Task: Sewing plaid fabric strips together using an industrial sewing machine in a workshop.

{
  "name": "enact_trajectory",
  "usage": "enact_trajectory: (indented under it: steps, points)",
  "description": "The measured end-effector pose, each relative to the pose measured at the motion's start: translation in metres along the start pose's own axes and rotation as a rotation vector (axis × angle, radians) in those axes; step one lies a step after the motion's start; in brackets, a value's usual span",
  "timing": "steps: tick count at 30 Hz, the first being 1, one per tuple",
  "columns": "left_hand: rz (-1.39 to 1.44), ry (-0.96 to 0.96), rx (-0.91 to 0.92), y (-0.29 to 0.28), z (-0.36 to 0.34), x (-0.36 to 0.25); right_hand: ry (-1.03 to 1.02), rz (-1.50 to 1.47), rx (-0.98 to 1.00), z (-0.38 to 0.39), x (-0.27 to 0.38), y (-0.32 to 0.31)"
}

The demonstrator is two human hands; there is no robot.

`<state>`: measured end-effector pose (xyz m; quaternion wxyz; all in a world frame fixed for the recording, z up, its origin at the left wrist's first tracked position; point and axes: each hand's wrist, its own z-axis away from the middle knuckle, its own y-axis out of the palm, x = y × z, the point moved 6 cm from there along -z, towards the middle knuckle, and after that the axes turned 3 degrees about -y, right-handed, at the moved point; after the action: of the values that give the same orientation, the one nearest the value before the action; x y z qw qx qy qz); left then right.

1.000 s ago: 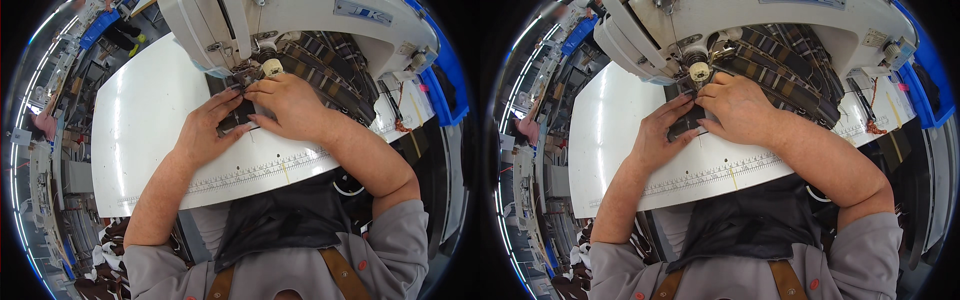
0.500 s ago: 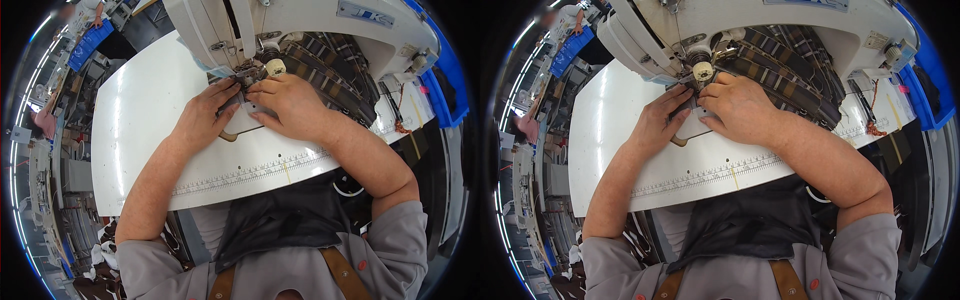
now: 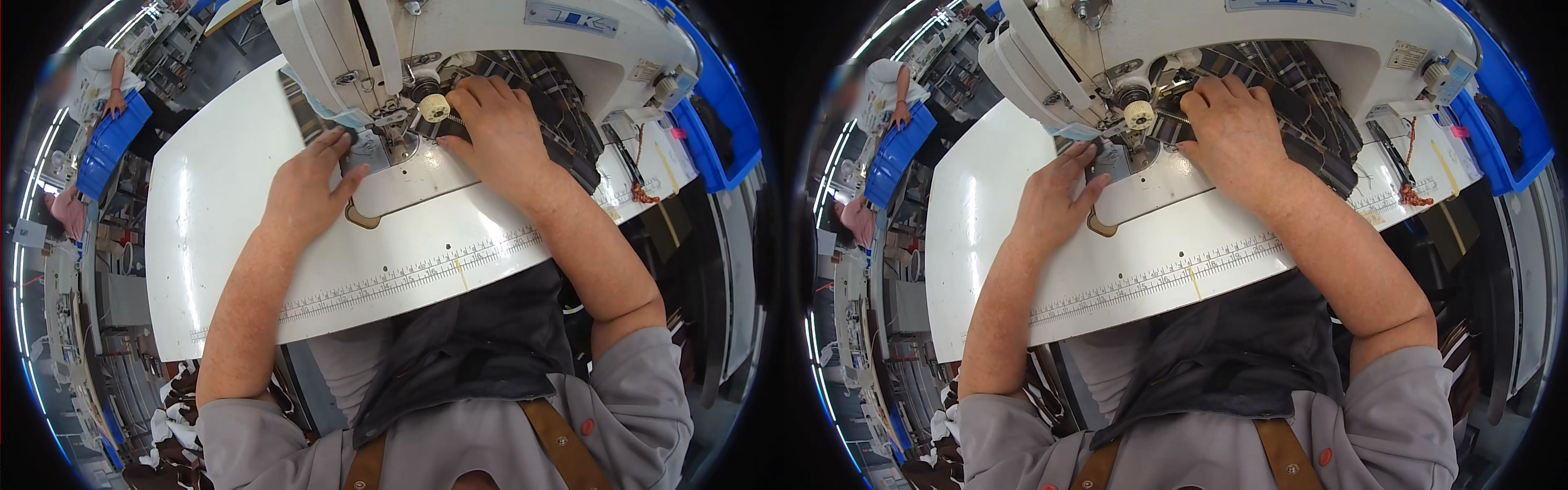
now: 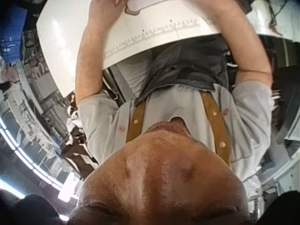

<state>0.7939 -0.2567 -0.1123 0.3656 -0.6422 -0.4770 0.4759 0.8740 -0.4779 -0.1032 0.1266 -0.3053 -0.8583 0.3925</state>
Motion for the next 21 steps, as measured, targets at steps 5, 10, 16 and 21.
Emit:
enact_trajectory:
  steps: [5,10,16,21]
  points:
    - [0.002,-0.065,-0.112,-0.032,0.036,0.066,0.087,0.034,0.046,0.0,-0.013,-0.004]
    - [-0.052,-0.341,-0.184,-0.065,0.089,0.127,0.14,0.015,0.096,0.003,-0.033,-0.019]
    - [0.046,-0.029,-0.186,-0.055,0.077,0.034,0.2,-0.183,0.159,0.025,-0.06,-0.071]
    - [1.213,-0.295,0.328,0.014,0.054,-0.058,0.46,-0.898,0.32,0.049,-0.024,-0.09]
